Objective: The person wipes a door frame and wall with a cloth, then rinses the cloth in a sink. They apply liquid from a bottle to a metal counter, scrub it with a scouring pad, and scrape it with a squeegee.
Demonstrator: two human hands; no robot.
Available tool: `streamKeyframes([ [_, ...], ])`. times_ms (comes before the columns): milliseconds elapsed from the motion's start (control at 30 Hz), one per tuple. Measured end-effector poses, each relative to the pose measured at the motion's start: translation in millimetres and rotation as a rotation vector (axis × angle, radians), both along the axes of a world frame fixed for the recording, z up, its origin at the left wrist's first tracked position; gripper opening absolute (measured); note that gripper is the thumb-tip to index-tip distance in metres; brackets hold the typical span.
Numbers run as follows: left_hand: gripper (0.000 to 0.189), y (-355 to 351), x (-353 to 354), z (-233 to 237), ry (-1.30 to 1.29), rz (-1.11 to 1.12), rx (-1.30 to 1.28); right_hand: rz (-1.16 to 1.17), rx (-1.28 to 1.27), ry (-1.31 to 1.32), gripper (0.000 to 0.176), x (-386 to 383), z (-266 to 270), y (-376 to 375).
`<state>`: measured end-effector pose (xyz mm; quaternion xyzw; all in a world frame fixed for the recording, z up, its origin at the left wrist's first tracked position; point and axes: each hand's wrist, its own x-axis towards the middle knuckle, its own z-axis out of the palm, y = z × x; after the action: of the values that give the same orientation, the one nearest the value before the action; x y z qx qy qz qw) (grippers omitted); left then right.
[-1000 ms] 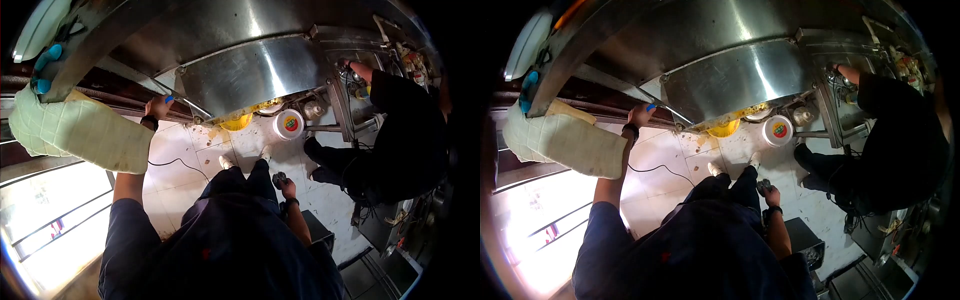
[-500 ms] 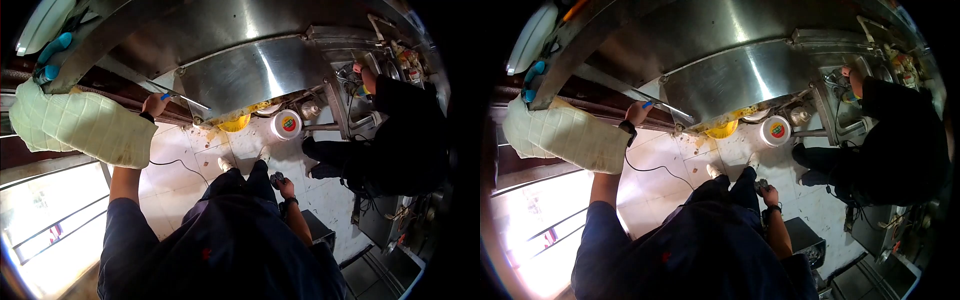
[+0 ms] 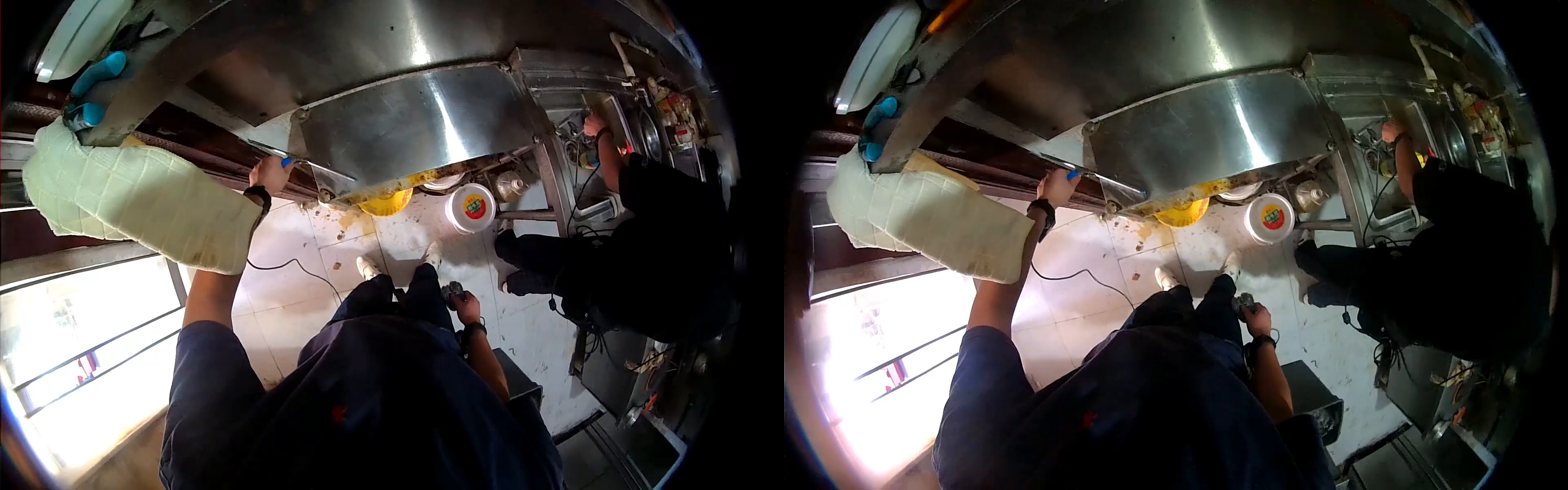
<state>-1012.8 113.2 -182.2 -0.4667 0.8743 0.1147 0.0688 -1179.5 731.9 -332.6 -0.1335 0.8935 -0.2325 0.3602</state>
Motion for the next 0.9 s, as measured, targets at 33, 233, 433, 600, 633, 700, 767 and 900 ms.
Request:
streamKeyframes([
  [33, 0.038, 7, -2, 5, -0.003, -0.004, 0.008, -0.015, -0.02, -0.021, 0.041, -1, -5, 1],
  [233, 0.04, 28, -11, 7, -0.048, 0.045, 0.036, -0.021, -0.053, -0.058, 0.04, -11, -5, -4],
  [433, 0.037, 51, -11, 2, -0.081, 0.066, 0.002, 0.041, -0.032, -0.075, 0.045, -24, -8, -5],
  [600, 0.035, 60, -5, -7, -0.062, 0.049, -0.004, 0.046, -0.053, -0.089, 0.046, -35, -16, -3],
  [633, 0.034, 63, -3, -9, -0.019, 0.022, -0.04, 0.045, -0.079, -0.101, 0.046, -40, -24, 0],
  [700, 0.033, 70, -3, 1, 0.02, 0.0, -0.078, 0.069, -0.063, -0.089, 0.046, -47, -18, -4],
  [767, 0.031, 78, -6, 10, -0.081, 0.035, -0.001, 0.095, -0.046, -0.08, 0.046, -51, -17, -4],
  [900, 0.03, 92, -3, 14, -0.079, 0.029, -0.016, 0.12, -0.051, -0.072, 0.044, -60, -22, -9],
])
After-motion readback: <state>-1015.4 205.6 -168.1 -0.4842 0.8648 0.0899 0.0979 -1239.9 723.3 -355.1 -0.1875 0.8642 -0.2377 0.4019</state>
